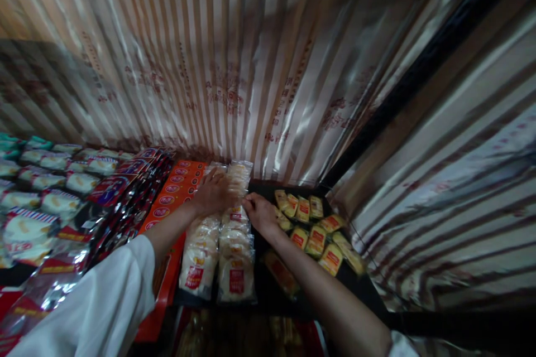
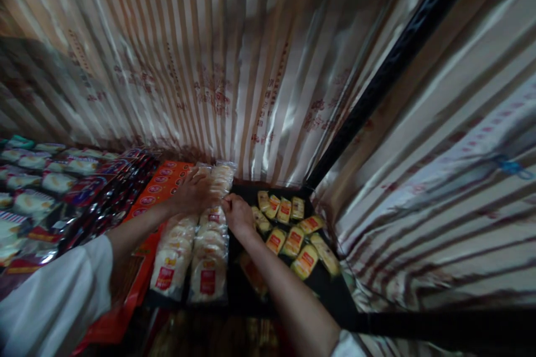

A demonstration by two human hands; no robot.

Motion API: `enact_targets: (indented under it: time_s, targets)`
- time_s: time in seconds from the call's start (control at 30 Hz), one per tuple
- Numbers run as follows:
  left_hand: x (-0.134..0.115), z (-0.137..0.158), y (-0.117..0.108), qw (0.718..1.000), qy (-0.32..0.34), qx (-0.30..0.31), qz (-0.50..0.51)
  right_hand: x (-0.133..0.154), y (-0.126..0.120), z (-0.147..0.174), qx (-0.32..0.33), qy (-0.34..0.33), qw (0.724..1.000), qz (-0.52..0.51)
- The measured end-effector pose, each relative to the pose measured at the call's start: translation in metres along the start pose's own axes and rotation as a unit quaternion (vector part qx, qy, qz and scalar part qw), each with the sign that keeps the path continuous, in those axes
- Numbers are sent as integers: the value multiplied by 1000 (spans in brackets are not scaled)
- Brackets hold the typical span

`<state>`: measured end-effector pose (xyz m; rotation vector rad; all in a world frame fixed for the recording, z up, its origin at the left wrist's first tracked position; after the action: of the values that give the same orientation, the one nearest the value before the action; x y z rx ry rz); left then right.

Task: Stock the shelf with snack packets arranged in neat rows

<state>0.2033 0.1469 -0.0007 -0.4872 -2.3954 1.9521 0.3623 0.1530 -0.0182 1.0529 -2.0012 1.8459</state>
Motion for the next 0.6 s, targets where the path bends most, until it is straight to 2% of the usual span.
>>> enact_targets:
  time_s: [0.17, 0.3, 0.4, 0.6]
  targets:
    - [-5, 2, -3, 1000, -14, 4, -8, 1, -15, 9, -29, 6, 999, 37]
    - [-7, 3, -3, 1000, -12, 17, -11, -1, -18, 22, 52, 39, 992, 107]
    - [-6, 3, -3, 1000, -26, 13, -7, 0, -13, 27, 102, 23, 991, 85]
    - [-7, 8, -7, 1000, -27, 16, -1, 0, -9, 27, 43, 29, 998, 22]
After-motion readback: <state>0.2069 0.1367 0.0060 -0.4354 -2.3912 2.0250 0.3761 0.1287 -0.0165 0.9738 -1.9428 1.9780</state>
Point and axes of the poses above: each hand's wrist, its own z-axis away from the middle knuckle, its own y-axis out of the palm, x = y × z, the point moved 6 cm from there along -z, towards the middle knuckle
